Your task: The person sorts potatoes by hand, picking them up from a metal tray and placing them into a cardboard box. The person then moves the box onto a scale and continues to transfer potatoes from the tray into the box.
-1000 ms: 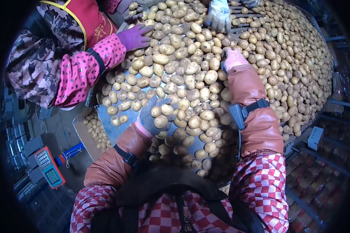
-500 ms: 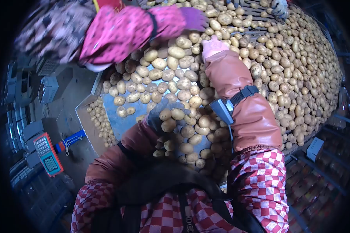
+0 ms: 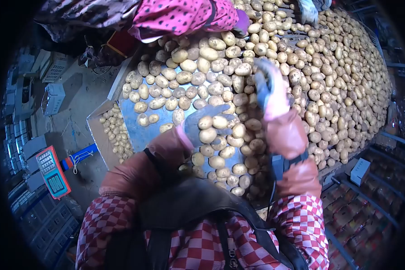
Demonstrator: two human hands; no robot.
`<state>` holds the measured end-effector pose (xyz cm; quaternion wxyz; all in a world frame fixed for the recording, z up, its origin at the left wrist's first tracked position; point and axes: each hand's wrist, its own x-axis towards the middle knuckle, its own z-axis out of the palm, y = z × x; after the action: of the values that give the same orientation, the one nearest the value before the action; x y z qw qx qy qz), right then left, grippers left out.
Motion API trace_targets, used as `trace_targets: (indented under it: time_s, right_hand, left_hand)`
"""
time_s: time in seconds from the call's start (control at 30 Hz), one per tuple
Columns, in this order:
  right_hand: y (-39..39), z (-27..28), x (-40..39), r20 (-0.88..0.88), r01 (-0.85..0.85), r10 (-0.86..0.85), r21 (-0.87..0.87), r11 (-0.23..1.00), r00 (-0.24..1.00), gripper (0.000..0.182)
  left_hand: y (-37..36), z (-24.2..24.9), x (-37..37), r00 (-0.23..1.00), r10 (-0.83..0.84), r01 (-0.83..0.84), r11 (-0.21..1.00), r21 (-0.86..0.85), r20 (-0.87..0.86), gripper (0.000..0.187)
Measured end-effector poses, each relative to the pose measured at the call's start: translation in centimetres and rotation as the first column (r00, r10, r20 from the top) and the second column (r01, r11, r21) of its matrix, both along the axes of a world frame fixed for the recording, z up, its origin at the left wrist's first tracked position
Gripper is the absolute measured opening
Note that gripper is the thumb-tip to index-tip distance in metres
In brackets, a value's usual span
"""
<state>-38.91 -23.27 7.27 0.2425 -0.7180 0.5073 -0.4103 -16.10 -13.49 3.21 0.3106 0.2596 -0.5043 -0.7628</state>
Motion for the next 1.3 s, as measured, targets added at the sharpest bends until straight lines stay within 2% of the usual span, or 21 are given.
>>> trace_targets:
  time_s: [0.03, 0.07, 0.1, 0.17, 0.2, 0.23, 0.3, 0.33, 0.37, 0.47, 0.5, 0.57, 0.63, 0.7, 0.8, 0.83, 0.93, 1.03, 1.17, 1.23, 1.3]
  right_hand:
    - [2.5, 0.5, 0.5, -0.122, -0.08, 0.053, -0.228, 0.97, 0.991, 0.037]
    - [5.7, 1.3, 1.8, -0.027, -0.113, 0.111, -0.084, 0.99, 0.993, 0.038]
    - [8.6, 2.8, 2.8, -0.113, -0.167, 0.162, -0.035, 0.985, 0.98, 0.039]
    - [12.9, 2.0, 4.8, -0.11, -0.125, 0.128, 0.036, 0.991, 0.986, 0.043]
    - [14.1, 1.7, 5.4, -0.191, -0.108, 0.114, 0.041, 0.993, 0.975, 0.043]
    - [14.9, 1.6, 6.0, -0.269, -0.091, 0.099, 0.042, 0.995, 0.958, 0.044]
    - [16.1, 1.8, 7.6, -0.268, -0.039, 0.073, 0.13, 0.991, 0.961, 0.046]
    - [16.3, 1.5, 8.2, -0.271, -0.069, 0.091, 0.09, 0.994, 0.958, 0.047]
    - [16.3, 0.7, 9.4, -0.282, -0.069, 0.094, 0.097, 0.993, 0.955, 0.064]
    - [16.5, 2.3, 12.7, -0.056, -0.212, 0.222, 0.155, 0.965, 0.973, 0.065]
    - [16.6, 1.8, 13.6, 0.025, -0.288, 0.288, 0.165, 0.943, 0.957, 0.069]
    - [17.0, 2.9, 14.4, 0.155, -0.437, 0.413, 0.191, 0.879, 0.897, 0.073]
    - [16.9, 1.8, 13.8, 0.062, -0.47, 0.466, 0.159, 0.868, 0.882, 0.069]
    - [15.6, 0.3, 11.3, -0.127, -0.426, 0.455, 0.199, 0.882, 0.882, 0.06]
    - [15.0, -2.7, 6.0, -0.624, -0.136, 0.142, 0.057, 0.989, 0.769, 0.049]
    - [15.1, -3.4, 4.1, -0.748, -0.065, 0.031, -0.016, 0.998, 0.663, 0.048]
    - [16.1, -4.4, -0.7, -0.667, -0.122, 0.12, 0.045, 0.992, 0.735, 0.043]
    - [18.6, -3.4, -3.8, -0.617, 0.158, -0.007, 0.191, 0.969, 0.787, 0.043]
    - [21.2, -5.8, -11.3, -0.7, 0.385, -0.199, 0.117, 0.915, 0.686, 0.031]
    - [22.1, -6.6, -15.4, -0.708, 0.544, -0.332, 0.088, 0.834, 0.623, 0.034]
    - [21.6, -6.1, -16.8, -0.749, 0.685, -0.552, -0.185, 0.705, 0.366, 0.039]
  left_hand:
    - [0.3, 0.8, -0.9, 0.943, 0.136, 0.069, 0.814, 0.577, -0.304, 0.045]
    - [0.5, 4.1, -1.8, 0.975, 0.065, -0.016, 0.974, 0.225, -0.213, 0.051]
    - [0.5, 2.2, -1.7, 0.996, -0.023, 0.033, 0.993, 0.116, -0.083, 0.052]
    - [2.2, -3.7, -1.6, 0.984, 0.091, -0.017, 0.905, -0.426, 0.154, 0.049]
    - [1.6, 2.4, -1.2, 0.987, 0.091, -0.009, 0.858, -0.514, 0.135, 0.051]
    - [2.9, 1.3, -0.8, 0.995, 0.079, -0.091, 0.971, -0.221, -0.062, 0.055]
    - [4.7, -1.8, 1.8, 0.968, 0.159, -0.072, 0.916, -0.394, 0.193, 0.048]
    - [5.3, 1.7, 2.3, 0.934, 0.149, -0.037, 0.944, 0.327, -0.325, 0.036]
    - [5.9, -4.3, 3.6, 0.871, 0.246, 0.064, 0.802, 0.594, -0.425, 0.041]
    - [7.2, -0.8, 6.0, 0.697, 0.507, 0.166, 0.573, 0.802, -0.507, 0.05]
    - [8.0, 2.5, 7.0, 0.697, 0.554, 0.058, 0.59, 0.805, -0.456, 0.051]
    - [9.6, -3.4, 12.9, 0.601, 0.518, 0.23, 0.618, 0.752, -0.609, 0.055]
    - [10.9, -1.6, 16.3, 0.68, 0.306, -0.001, 0.909, 0.416, -0.667, 0.055]
    - [12.8, 3.9, 16.9, 0.496, 0.831, -0.411, 0.479, 0.776, -0.251, 0.047]
    - [14.2, -0.8, 24.0, 0.516, 0.819, -0.554, 0.541, 0.633, -0.249, 0.046]
    - [14.4, -1.2, 25.1, 0.451, 0.892, -0.661, 0.348, 0.665, -0.018, 0.045]
    - [14.3, -2.2, 26.7, 0.101, 0.779, -0.866, -0.237, 0.439, 0.619, 0.046]
    - [12.9, -6.1, 26.0, 0.131, 0.736, -0.976, -0.021, 0.216, 0.665, 0.041]
    - [10.0, -6.3, 18.6, 0.464, 0.734, -0.849, 0.528, 0.013, 0.496, 0.031]
    - [8.5, -5.5, 13.3, 0.601, 0.79, -0.755, 0.513, 0.409, 0.118, 0.029]
    - [7.8, -3.7, 7.8, 0.571, 0.569, -0.43, 0.821, -0.375, 0.591, 0.029]
